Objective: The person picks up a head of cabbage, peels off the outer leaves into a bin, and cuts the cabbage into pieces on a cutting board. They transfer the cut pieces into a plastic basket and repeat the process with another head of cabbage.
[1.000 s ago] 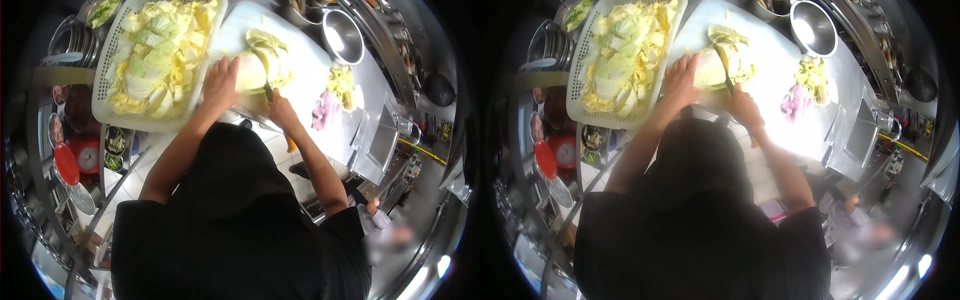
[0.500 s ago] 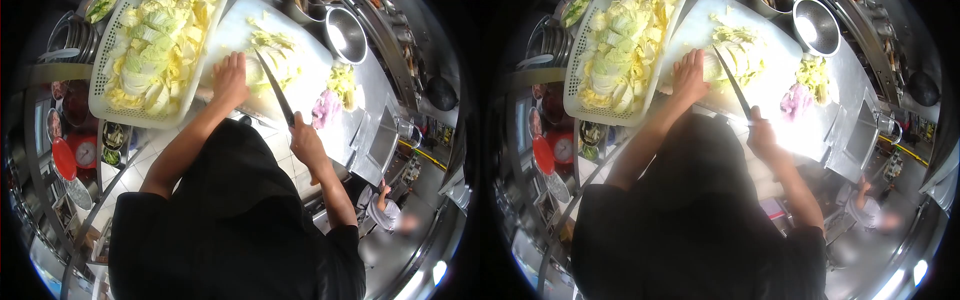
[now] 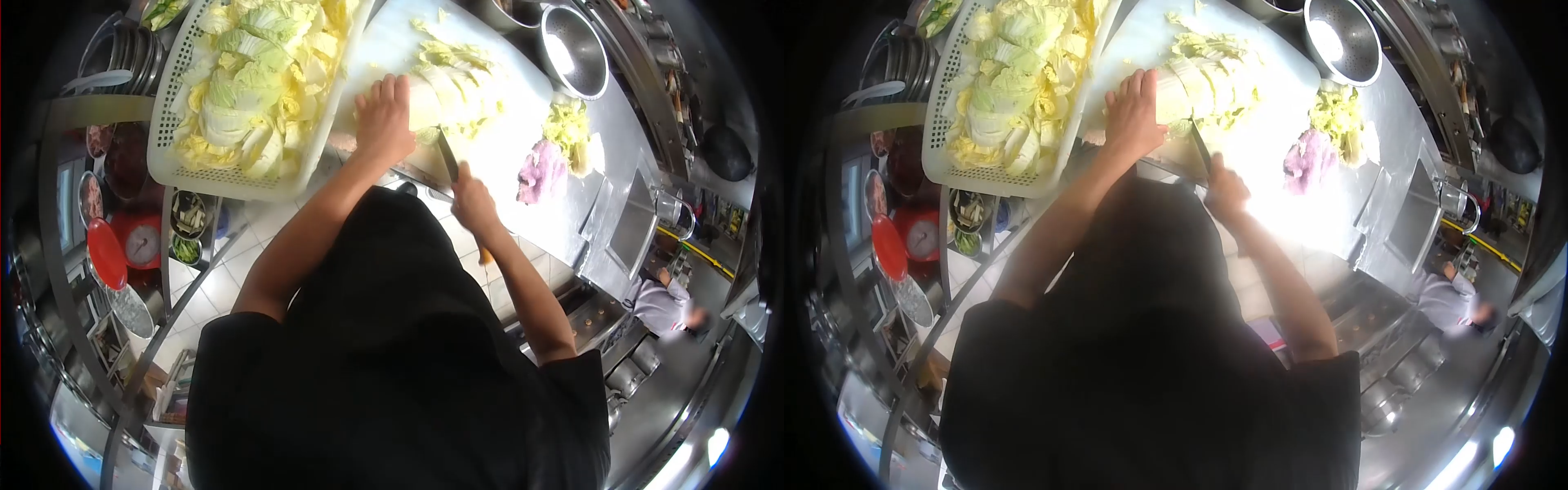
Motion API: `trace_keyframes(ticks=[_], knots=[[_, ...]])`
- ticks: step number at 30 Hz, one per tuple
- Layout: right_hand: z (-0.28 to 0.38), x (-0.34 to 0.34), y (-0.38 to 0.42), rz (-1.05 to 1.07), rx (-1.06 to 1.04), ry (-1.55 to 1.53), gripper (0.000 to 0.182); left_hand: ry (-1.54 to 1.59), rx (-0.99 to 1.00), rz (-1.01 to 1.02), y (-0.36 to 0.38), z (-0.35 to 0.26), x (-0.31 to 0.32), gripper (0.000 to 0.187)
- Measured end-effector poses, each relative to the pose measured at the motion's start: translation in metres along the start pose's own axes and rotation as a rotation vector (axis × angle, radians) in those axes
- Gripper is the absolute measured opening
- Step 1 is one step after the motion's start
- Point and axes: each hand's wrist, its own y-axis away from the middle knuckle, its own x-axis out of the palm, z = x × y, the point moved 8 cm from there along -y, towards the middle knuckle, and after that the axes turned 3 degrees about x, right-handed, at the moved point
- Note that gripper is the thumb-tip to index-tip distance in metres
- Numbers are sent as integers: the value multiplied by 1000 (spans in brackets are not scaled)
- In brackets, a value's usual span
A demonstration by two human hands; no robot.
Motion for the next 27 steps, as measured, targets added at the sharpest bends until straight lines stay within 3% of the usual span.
trace_keyframes(ticks=[2,4,6,7,11,13,14,16,17,21,22,24,27], knots=[[10,-8,-28,-54,-121,-84,31,52,57,-49,7,3,-2,90],[15,-27,-35,22,-59,-59,33,112,120,-111,14,4,-14,92],[17,-45,-19,159,-84,-272,31,61,66,-169,30,16,-28,91],[15,-56,-6,66,-122,-319,33,239,100,-214,34,25,-31,76],[31,-83,47,156,68,-276,31,370,151,-203,31,38,-29,63],[48,-92,54,-117,-86,41,26,362,107,-93,25,31,-25,54],[53,-85,55,-53,-65,-46,22,368,100,-96,24,31,-24,54],[70,-74,56,16,-1,107,21,369,113,-115,24,29,-22,53],[85,-74,62,-116,-203,154,19,374,111,-110,25,28,-21,53],[89,-69,67,-200,-310,125,16,365,91,-114,25,28,-24,55],[90,-70,68,-194,-303,130,16,366,91,-119,25,28,-24,56],[68,-58,63,20,-3,126,17,372,90,-125,25,28,-23,57],[73,-62,72,104,49,166,18,389,90,-143,25,30,-22,57]])
